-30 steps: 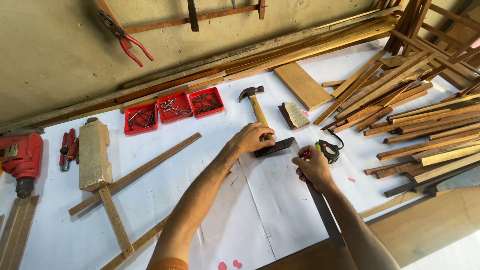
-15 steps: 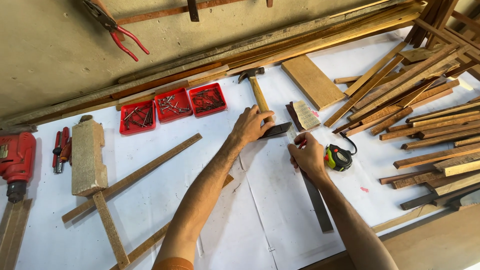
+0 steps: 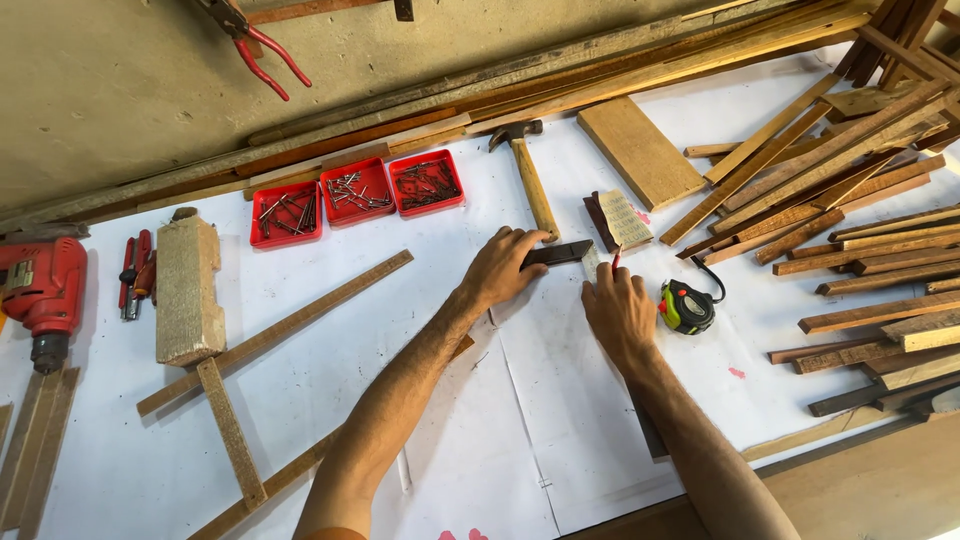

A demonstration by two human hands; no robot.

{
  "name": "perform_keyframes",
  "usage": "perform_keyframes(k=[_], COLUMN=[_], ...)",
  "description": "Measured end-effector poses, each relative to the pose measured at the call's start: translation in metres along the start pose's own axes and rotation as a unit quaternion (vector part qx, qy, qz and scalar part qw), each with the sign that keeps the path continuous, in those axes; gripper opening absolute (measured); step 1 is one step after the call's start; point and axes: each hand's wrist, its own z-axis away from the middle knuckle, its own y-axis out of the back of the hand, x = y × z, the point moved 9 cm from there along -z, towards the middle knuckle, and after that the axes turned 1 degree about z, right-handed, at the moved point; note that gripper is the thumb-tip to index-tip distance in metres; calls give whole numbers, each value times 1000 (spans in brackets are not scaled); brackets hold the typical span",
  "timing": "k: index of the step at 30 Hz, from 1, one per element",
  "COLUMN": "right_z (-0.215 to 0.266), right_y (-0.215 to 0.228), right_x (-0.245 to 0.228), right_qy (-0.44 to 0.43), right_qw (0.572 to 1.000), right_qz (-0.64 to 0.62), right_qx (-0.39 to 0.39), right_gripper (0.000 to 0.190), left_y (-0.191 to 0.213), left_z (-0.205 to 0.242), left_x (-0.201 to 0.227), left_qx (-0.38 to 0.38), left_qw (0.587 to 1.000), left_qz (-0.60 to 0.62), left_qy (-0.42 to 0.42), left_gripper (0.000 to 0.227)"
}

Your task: The person measures wooden strips with a tape measure, marks and squares them with a try square and pencil, then arranges the strips into a ladder-like frame on the bench and nails the joints together with a hammer, holding nails in place while driving them.

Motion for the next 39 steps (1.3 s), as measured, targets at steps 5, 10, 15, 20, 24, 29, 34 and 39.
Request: perform_keyframes(k=[5, 10, 15, 20, 24, 29, 34, 39], right_z=[3, 7, 7, 5, 7, 6, 16, 37], right_y=[6, -13, -10, -1, 0, 16, 41, 51], right_x=[-12, -26, -35, -38, -39, -83, -182, -301], right_qy=[39, 121, 119, 114, 104, 159, 232, 334], right_qw=[999, 992, 989, 989, 988, 983, 969, 930], right_qz=[17, 3, -25, 3, 33, 12, -29, -96], right_qx=[-14, -26, -88, -98, -111, -85, -85, -115], right_gripper=[35, 26, 27, 25, 24, 26, 25, 24], left_y=[-1, 3, 13, 19, 20, 61, 138, 223], left_z=[1, 8, 20, 31, 47, 85, 142, 220], left_x=[0, 5, 10, 6, 4, 9, 2, -29], left_qx=[6, 8, 4, -23, -45, -11, 31, 97], left_qw=[1000, 999, 998, 997, 995, 995, 991, 982], left_qz=[-11, -38, -68, -76, -83, -96, -127, -145], left_qy=[-6, -8, -14, 12, 19, 20, 38, 78], left_gripper=[54, 52, 45, 38, 35, 32, 27, 25])
